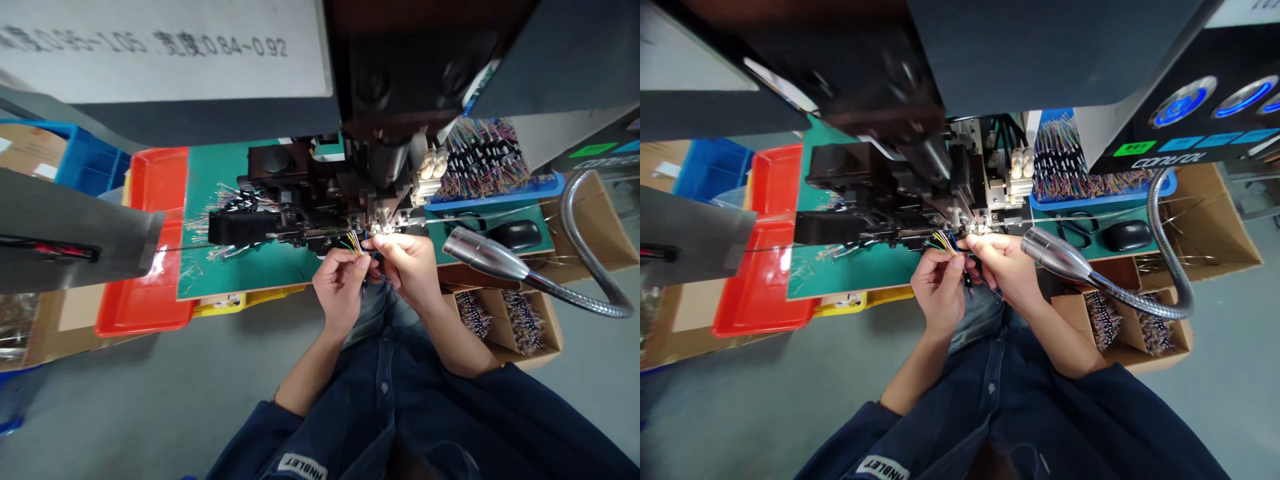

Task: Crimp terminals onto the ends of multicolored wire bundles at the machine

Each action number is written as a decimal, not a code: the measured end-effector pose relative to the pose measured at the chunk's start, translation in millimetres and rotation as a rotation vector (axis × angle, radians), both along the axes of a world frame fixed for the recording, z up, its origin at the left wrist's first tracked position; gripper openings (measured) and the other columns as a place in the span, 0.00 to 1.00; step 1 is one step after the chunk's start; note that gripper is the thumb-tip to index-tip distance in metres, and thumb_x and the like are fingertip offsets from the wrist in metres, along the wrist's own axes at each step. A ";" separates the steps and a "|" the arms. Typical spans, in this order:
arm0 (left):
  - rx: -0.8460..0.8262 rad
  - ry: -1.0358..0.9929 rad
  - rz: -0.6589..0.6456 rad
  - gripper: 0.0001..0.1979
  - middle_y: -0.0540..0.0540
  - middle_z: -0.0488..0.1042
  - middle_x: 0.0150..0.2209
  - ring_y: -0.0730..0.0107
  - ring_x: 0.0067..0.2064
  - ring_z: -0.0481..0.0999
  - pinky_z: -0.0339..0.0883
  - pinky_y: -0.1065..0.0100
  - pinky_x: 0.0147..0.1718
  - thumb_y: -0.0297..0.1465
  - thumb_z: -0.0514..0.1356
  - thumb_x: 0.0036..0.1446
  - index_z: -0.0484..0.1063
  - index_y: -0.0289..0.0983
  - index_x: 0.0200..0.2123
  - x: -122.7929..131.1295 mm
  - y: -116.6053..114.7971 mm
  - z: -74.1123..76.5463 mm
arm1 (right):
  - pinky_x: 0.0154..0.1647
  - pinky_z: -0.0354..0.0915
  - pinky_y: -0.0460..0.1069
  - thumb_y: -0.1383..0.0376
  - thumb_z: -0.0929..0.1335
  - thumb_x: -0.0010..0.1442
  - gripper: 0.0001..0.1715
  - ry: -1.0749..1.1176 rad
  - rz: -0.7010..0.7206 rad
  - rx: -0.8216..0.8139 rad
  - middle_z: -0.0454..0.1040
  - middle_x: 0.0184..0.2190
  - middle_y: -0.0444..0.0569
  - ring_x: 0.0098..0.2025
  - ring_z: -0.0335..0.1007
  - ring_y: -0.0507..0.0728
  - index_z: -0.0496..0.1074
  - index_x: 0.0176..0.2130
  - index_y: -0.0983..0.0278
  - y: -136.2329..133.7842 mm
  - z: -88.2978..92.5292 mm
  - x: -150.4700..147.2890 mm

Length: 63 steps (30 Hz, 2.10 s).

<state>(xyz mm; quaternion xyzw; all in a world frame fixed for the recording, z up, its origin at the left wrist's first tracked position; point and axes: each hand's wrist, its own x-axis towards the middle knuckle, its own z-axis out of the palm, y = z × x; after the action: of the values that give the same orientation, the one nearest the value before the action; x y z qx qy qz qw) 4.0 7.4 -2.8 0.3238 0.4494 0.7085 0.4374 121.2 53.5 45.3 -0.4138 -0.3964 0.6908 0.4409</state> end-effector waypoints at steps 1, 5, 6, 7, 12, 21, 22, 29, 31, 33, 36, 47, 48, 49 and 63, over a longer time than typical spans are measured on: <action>-0.002 0.002 -0.011 0.10 0.51 0.84 0.32 0.73 0.28 0.84 0.80 0.73 0.28 0.36 0.74 0.67 0.78 0.39 0.38 0.0 -0.2 1.0 | 0.20 0.65 0.48 0.46 0.78 0.66 0.22 -0.031 -0.003 0.030 0.63 0.11 0.36 0.15 0.57 0.50 0.88 0.38 0.62 -0.4 0.9 0.3; 0.015 0.011 -0.051 0.09 0.52 0.85 0.31 0.75 0.26 0.82 0.80 0.74 0.28 0.34 0.74 0.68 0.79 0.39 0.38 -0.5 -1.4 2.6 | 0.17 0.64 0.48 0.46 0.79 0.64 0.22 -0.114 -0.034 0.115 0.64 0.13 0.36 0.15 0.54 0.49 0.88 0.38 0.61 -2.5 2.9 0.0; 0.017 0.007 -0.058 0.08 0.52 0.85 0.31 0.75 0.26 0.82 0.80 0.74 0.27 0.33 0.74 0.68 0.79 0.40 0.38 -0.7 -1.8 2.0 | 0.17 0.65 0.48 0.45 0.79 0.64 0.22 -0.108 -0.038 0.114 0.65 0.13 0.37 0.14 0.54 0.49 0.87 0.36 0.61 -2.7 2.8 0.0; 0.016 0.001 -0.067 0.08 0.52 0.85 0.31 0.74 0.26 0.82 0.80 0.73 0.27 0.33 0.73 0.68 0.78 0.40 0.38 -0.8 -2.2 1.1 | 0.17 0.65 0.48 0.45 0.79 0.64 0.22 -0.096 -0.038 0.105 0.65 0.13 0.37 0.14 0.54 0.49 0.86 0.34 0.61 -2.6 2.5 0.0; -0.015 -0.021 -0.069 0.10 0.51 0.85 0.33 0.73 0.26 0.83 0.80 0.73 0.25 0.34 0.72 0.69 0.77 0.40 0.37 0.3 -3.2 -2.9 | 0.15 0.65 0.48 0.46 0.79 0.65 0.21 -0.031 -0.014 0.018 0.64 0.12 0.36 0.13 0.52 0.48 0.87 0.35 0.61 -0.3 -0.5 1.7; 0.023 -0.041 0.023 0.09 0.52 0.83 0.32 0.75 0.27 0.83 0.79 0.74 0.27 0.34 0.75 0.66 0.78 0.40 0.38 2.5 -1.4 -2.2 | 0.19 0.63 0.49 0.46 0.79 0.67 0.22 0.030 0.016 -0.054 0.63 0.12 0.38 0.15 0.59 0.51 0.85 0.33 0.60 -0.9 -0.1 -0.3; 0.017 -0.036 0.029 0.09 0.52 0.83 0.32 0.75 0.27 0.83 0.79 0.74 0.27 0.34 0.75 0.66 0.78 0.40 0.38 2.3 -1.3 -2.1 | 0.19 0.63 0.50 0.45 0.79 0.66 0.22 0.023 0.012 -0.058 0.63 0.12 0.37 0.15 0.59 0.51 0.85 0.33 0.60 -0.9 -0.1 -0.7; 0.001 -0.009 0.040 0.10 0.52 0.83 0.32 0.74 0.28 0.84 0.80 0.74 0.28 0.35 0.75 0.66 0.79 0.39 0.37 1.4 -1.7 -1.7 | 0.19 0.63 0.50 0.46 0.79 0.66 0.21 0.032 0.009 -0.057 0.64 0.12 0.38 0.15 0.58 0.51 0.86 0.33 0.59 -0.8 -0.4 -1.6; -0.010 -0.004 0.038 0.11 0.52 0.83 0.32 0.74 0.28 0.84 0.80 0.74 0.27 0.36 0.75 0.66 0.78 0.39 0.37 1.1 -1.5 -1.6 | 0.18 0.64 0.49 0.46 0.79 0.66 0.21 0.030 0.007 -0.043 0.63 0.12 0.37 0.15 0.58 0.51 0.86 0.33 0.60 -0.3 0.7 -0.9; -0.016 -0.009 0.021 0.11 0.51 0.83 0.33 0.75 0.26 0.82 0.79 0.75 0.25 0.36 0.75 0.66 0.78 0.39 0.38 0.5 -1.6 -1.6 | 0.17 0.64 0.49 0.45 0.78 0.66 0.22 -0.003 0.008 -0.017 0.63 0.11 0.37 0.14 0.56 0.50 0.87 0.34 0.60 0.2 2.7 0.3; -0.006 -0.026 -0.020 0.10 0.52 0.84 0.32 0.75 0.25 0.81 0.78 0.75 0.24 0.36 0.74 0.67 0.78 0.39 0.38 -0.3 -2.7 -2.1 | 0.15 0.62 0.48 0.44 0.78 0.66 0.23 -0.076 0.019 0.048 0.65 0.12 0.37 0.13 0.52 0.48 0.87 0.35 0.61 0.4 6.2 2.0; -0.023 -0.007 -0.062 0.11 0.52 0.83 0.31 0.75 0.25 0.81 0.79 0.74 0.25 0.36 0.72 0.69 0.76 0.40 0.37 1.3 -5.5 -6.1 | 0.16 0.65 0.49 0.46 0.79 0.66 0.20 -0.017 -0.006 -0.003 0.65 0.12 0.37 0.13 0.55 0.50 0.85 0.33 0.59 -1.3 2.3 0.9; -0.023 -0.008 -0.059 0.11 0.52 0.84 0.31 0.75 0.25 0.81 0.79 0.74 0.24 0.36 0.72 0.69 0.76 0.40 0.37 1.6 -5.2 -6.4 | 0.17 0.65 0.50 0.46 0.79 0.66 0.21 -0.003 0.004 -0.022 0.64 0.12 0.37 0.14 0.57 0.51 0.85 0.33 0.59 -0.9 2.0 1.1; -0.022 -0.012 -0.053 0.10 0.52 0.84 0.32 0.75 0.24 0.81 0.79 0.74 0.24 0.36 0.72 0.69 0.76 0.40 0.37 1.9 -4.9 -6.4 | 0.18 0.66 0.50 0.45 0.79 0.66 0.22 0.009 0.013 -0.039 0.64 0.12 0.37 0.14 0.58 0.51 0.85 0.33 0.59 -0.5 1.8 1.1; -0.038 -0.017 0.007 0.12 0.52 0.83 0.32 0.75 0.26 0.82 0.79 0.74 0.26 0.37 0.75 0.67 0.78 0.39 0.37 1.8 -1.5 -1.0 | 0.17 0.64 0.49 0.44 0.78 0.66 0.24 -0.033 -0.003 -0.032 0.63 0.11 0.37 0.13 0.54 0.50 0.86 0.33 0.60 0.8 2.2 -1.4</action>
<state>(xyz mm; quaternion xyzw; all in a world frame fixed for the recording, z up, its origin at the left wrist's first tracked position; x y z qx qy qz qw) 5.8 5.9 -3.8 0.3079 0.4602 0.7039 0.4450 119.8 54.3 47.5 -0.4327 -0.3917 0.6895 0.4289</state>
